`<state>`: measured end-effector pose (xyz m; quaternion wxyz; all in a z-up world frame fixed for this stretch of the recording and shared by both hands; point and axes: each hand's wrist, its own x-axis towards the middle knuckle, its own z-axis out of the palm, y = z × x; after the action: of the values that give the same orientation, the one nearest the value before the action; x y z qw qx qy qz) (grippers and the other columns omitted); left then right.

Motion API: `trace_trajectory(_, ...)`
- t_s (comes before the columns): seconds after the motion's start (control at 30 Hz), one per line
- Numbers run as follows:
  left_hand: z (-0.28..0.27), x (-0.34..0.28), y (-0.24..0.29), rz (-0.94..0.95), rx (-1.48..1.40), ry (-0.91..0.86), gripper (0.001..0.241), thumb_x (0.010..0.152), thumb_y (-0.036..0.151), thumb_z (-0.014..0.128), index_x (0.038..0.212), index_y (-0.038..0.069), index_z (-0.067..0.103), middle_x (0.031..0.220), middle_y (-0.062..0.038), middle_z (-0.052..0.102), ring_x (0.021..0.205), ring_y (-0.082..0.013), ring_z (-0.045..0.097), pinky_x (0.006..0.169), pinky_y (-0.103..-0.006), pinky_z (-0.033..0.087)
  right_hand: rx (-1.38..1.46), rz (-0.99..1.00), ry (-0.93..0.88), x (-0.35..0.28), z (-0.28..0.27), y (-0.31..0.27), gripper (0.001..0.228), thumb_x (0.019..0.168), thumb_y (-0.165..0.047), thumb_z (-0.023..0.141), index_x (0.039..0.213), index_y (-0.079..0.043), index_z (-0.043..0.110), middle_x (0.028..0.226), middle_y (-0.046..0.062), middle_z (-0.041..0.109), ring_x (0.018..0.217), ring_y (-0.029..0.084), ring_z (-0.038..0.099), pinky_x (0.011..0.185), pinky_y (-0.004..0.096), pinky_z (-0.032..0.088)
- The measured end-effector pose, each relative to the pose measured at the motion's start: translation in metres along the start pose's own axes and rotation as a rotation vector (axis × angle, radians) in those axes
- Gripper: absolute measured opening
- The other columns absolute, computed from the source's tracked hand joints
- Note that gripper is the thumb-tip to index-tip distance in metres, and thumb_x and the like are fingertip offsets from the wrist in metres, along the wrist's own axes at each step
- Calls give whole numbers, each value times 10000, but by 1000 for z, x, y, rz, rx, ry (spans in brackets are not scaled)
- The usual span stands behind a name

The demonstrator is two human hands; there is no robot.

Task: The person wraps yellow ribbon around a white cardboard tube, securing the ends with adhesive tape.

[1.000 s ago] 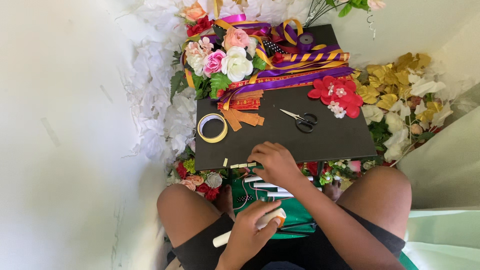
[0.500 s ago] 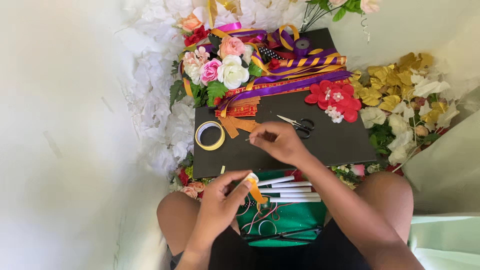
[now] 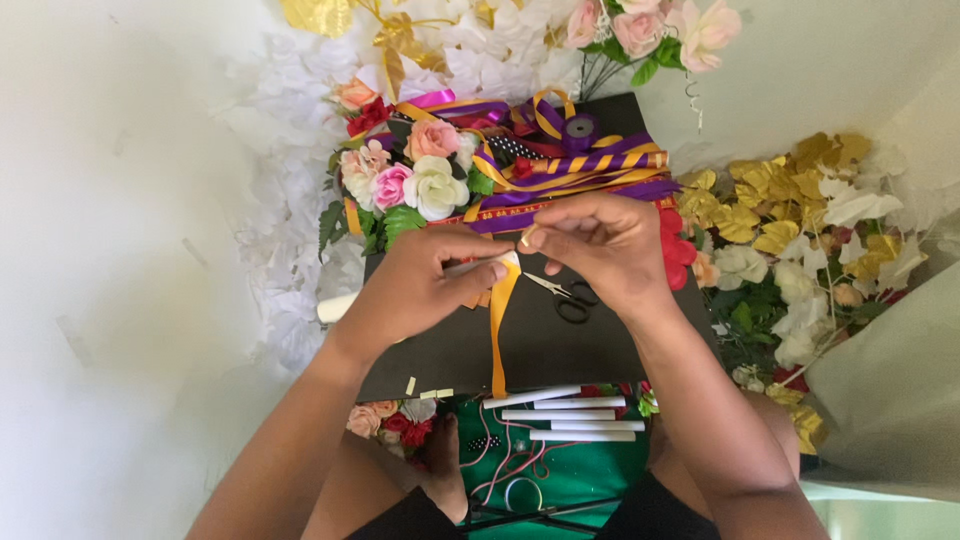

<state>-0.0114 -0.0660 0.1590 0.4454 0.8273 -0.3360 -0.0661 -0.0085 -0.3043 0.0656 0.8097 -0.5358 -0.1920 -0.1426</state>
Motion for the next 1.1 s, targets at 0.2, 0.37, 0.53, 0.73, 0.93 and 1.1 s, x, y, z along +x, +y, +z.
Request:
trace_trajectory(0.2,20,28,-13,-15,-6,57,266,1056,120,756,1292,137,877,962,-198,844,693,-218,736,600,-347,524,-107,86,21,2,-15,-16,454,897,97,898,1321,137,742,989,265,848,865,241,844,619,310,731)
trace_trajectory(0.37,31,36,-29,-18,3,149,253,1067,124,772,1288,173,885,937,-139,840,672,-132,667,560,-289,458,-202,141,5,4,-24,-24,175,959,60,857,1124,86,804,963,214,840,878,242,856,585,257,693)
trace_trajectory(0.53,35,37,-29,38,13,246,240,1076,121,762,1290,97,869,912,-193,815,683,-144,650,556,-292,406,-389,143,-103,27,-17,-48,113,968,67,823,1080,52,822,954,198,769,856,245,793,539,284,677)
trace_trajectory(0.73,35,34,-44,48,-7,344,241,1064,120,781,1287,85,865,923,-188,814,688,-134,667,580,-266,413,-506,273,-143,41,5,-59,165,956,-36,813,1100,43,822,1009,194,741,938,268,802,596,335,709)
trace_trajectory(0.93,52,26,-85,87,-23,391,250,1037,134,785,1258,58,875,1010,-232,840,853,-365,816,656,-374,546,-572,352,-161,31,4,-22,218,960,-68,815,1132,67,817,1106,265,781,1040,361,824,661,414,731)
trace_trajectory(1.1,60,11,-110,109,-34,407,249,1019,104,802,1253,57,874,1013,-239,844,884,-374,825,675,-367,538,-555,436,-173,12,5,17,235,970,-50,801,1162,84,805,1139,302,777,1048,367,800,705,457,742)
